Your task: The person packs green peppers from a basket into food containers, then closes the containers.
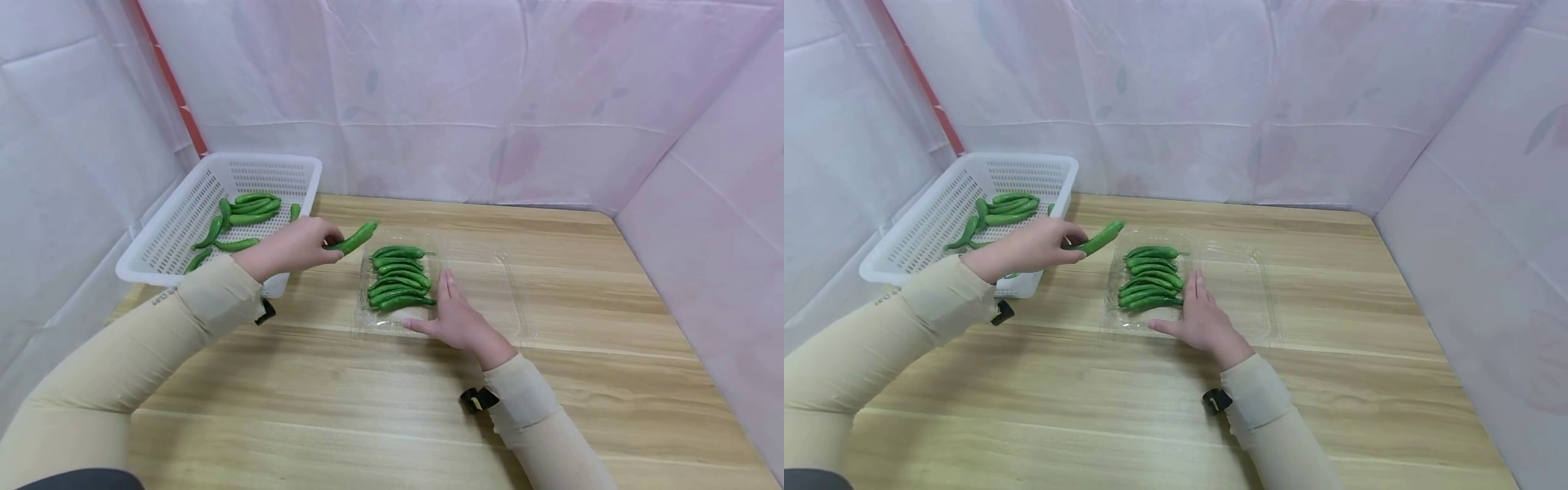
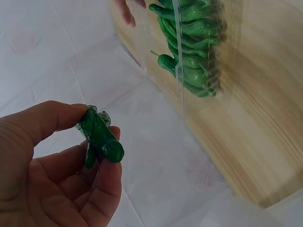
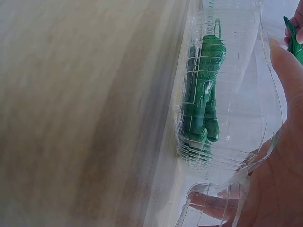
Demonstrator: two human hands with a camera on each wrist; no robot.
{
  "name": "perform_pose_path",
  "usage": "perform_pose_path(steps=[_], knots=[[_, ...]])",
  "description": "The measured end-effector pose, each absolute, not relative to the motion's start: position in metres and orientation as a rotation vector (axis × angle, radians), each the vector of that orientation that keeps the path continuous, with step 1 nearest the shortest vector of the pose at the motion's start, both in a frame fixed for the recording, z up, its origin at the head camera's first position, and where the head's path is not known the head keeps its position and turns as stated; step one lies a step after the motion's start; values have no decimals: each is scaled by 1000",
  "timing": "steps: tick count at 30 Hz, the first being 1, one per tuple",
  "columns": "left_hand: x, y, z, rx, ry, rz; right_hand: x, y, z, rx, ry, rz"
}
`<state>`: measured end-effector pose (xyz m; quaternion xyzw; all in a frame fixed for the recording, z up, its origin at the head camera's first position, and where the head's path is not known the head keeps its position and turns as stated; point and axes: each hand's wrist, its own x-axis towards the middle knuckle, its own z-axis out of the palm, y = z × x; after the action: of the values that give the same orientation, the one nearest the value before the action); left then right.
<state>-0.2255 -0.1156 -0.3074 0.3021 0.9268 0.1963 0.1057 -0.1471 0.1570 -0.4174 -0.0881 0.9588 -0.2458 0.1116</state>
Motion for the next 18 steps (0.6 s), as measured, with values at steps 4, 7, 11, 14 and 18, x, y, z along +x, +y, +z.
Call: perform_pose_path(steps=[4,7,11,14,18], knots=[[-226,-111,-312,913,2722,567,-147,157,-418,-258,2815,-728],[-225,-108,-315,926,2711,566,-147,157,-417,-263,2822,-723],[-224,-104,-318,954,2689,581,-147,157,-416,-264,2819,-728],[-224,-102,-323,976,2678,584,-146,157,-415,-259,2813,-730],[-224,-98,-329,1007,2655,583,-146,156,-414,-260,2812,-727]])
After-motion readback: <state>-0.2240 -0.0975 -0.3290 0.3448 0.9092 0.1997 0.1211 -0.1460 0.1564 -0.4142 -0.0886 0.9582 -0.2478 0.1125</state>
